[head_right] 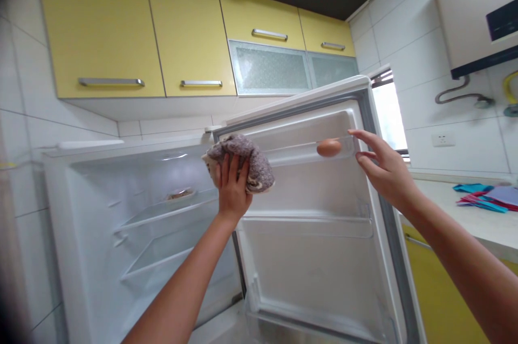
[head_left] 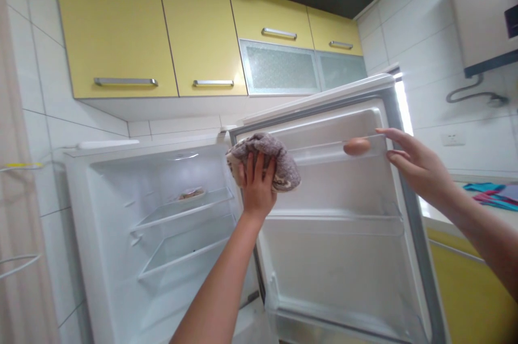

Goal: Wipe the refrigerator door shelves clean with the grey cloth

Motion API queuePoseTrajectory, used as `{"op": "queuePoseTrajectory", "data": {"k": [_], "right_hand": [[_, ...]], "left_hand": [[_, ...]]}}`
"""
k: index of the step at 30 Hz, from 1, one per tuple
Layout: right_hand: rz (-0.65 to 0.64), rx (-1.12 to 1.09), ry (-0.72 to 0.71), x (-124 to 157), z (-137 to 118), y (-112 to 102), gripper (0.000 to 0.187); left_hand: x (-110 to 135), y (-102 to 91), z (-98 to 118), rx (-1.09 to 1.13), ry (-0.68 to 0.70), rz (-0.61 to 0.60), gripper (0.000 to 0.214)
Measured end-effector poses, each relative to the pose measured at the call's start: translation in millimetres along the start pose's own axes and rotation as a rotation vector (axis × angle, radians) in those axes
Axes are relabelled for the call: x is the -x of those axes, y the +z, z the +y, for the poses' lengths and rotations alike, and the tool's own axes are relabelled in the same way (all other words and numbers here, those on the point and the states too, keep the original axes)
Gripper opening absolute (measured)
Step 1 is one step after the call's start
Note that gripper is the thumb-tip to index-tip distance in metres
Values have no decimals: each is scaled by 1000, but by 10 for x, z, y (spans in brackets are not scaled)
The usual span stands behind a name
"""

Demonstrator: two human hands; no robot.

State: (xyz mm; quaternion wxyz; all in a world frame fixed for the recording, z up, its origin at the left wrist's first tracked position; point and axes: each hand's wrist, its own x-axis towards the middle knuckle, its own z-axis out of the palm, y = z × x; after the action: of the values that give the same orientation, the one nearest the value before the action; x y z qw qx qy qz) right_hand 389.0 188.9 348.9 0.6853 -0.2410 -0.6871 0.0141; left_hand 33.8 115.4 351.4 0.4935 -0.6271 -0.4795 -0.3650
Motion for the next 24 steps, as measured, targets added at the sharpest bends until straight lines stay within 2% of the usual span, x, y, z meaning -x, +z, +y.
{"op": "queuePoseTrajectory", "data": {"k": [3, 6, 8, 10, 13, 16, 18, 21, 24], "right_hand": [[-5, -38, 24, 10, -26, 11, 47], [7, -14, 22, 21, -77, 12, 46], [12, -5, 15, 25, -87, 14, 46], [13, -20, 11, 24, -65, 19, 46], [13, -51, 1, 15, -5, 29, 48], [19, -50, 1, 4, 26, 32, 49], [18, -48, 4, -2, 24, 28, 51], [10, -51, -4, -8, 13, 22, 54], [8, -46, -2, -18, 10, 9, 58]], "left_hand": [[108, 66, -11, 83, -248, 132, 71], [44, 126, 123, 339, -592, 336, 64], [-72, 116, 218, 611, -856, 464, 50], [-209, 43, 283, 976, -1138, 576, 30], [-390, -146, 327, 1420, -1458, 641, 8], [-508, -292, 398, 1578, -1553, 566, 10], [-560, -312, 516, 1655, -1585, 523, 11], [-633, -254, 819, 1744, -1625, 485, 10], [-718, -198, 1219, 1838, -1639, 456, 9]]}}
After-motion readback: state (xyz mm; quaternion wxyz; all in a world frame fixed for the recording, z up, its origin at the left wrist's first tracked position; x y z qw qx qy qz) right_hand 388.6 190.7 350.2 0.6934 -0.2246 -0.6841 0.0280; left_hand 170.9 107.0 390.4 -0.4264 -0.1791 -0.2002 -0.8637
